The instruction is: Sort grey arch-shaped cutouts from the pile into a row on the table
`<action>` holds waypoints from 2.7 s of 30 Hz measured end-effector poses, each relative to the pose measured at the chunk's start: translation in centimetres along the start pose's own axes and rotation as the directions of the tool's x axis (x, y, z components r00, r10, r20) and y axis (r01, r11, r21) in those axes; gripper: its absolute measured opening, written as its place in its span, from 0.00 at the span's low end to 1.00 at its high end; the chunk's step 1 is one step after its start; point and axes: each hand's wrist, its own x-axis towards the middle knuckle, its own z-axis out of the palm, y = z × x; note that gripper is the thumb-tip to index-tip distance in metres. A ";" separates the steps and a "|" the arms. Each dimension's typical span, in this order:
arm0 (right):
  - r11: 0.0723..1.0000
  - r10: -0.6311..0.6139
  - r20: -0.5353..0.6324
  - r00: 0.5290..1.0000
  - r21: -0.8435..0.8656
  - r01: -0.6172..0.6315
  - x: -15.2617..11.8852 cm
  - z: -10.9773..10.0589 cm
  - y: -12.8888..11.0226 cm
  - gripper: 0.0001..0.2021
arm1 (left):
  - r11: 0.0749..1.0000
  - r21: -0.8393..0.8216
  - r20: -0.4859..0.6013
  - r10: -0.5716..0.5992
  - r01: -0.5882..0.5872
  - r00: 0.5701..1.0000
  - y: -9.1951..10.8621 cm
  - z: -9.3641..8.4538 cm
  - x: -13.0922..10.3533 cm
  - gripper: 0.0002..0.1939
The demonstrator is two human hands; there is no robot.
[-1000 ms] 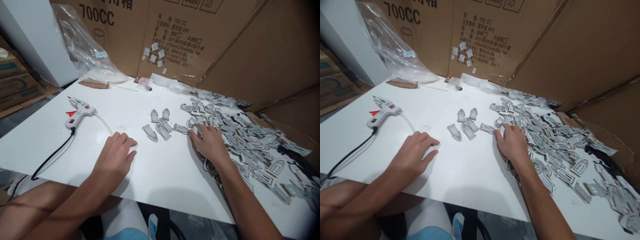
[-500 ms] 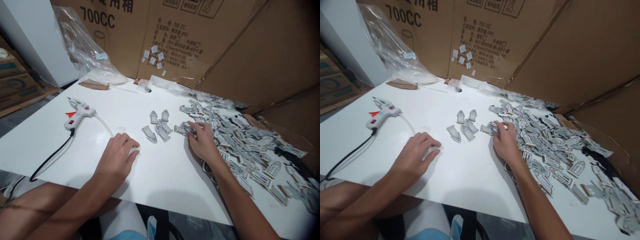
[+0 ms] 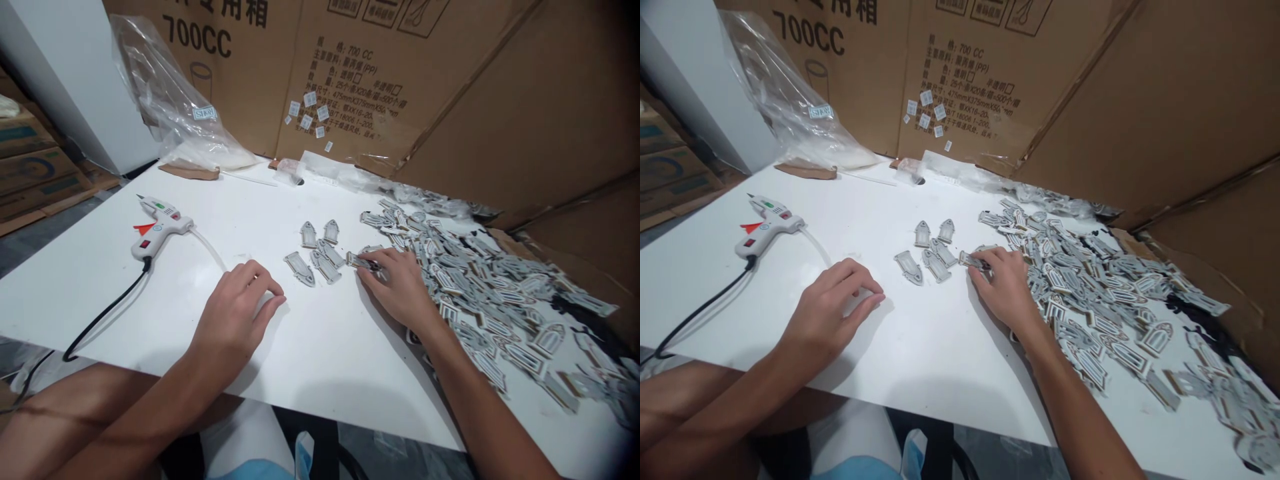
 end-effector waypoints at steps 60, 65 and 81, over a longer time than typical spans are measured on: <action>0.537 -0.264 0.574 0.775 0.755 -0.377 -3.3 -0.3 -9.1 0.26 | 0.976 -0.139 -0.039 0.162 -0.166 0.986 1.6 1.7 -1.1 0.12; 0.551 -0.282 0.547 0.788 0.765 -0.334 -3.3 -0.2 -9.2 0.26 | 0.959 0.073 0.101 0.265 -0.273 0.959 2.0 2.5 -1.9 0.13; 0.609 -0.322 0.498 0.805 0.760 -0.227 -3.4 -0.3 -9.3 0.27 | 0.946 0.182 0.071 0.257 -0.266 0.964 2.4 2.8 -2.2 0.11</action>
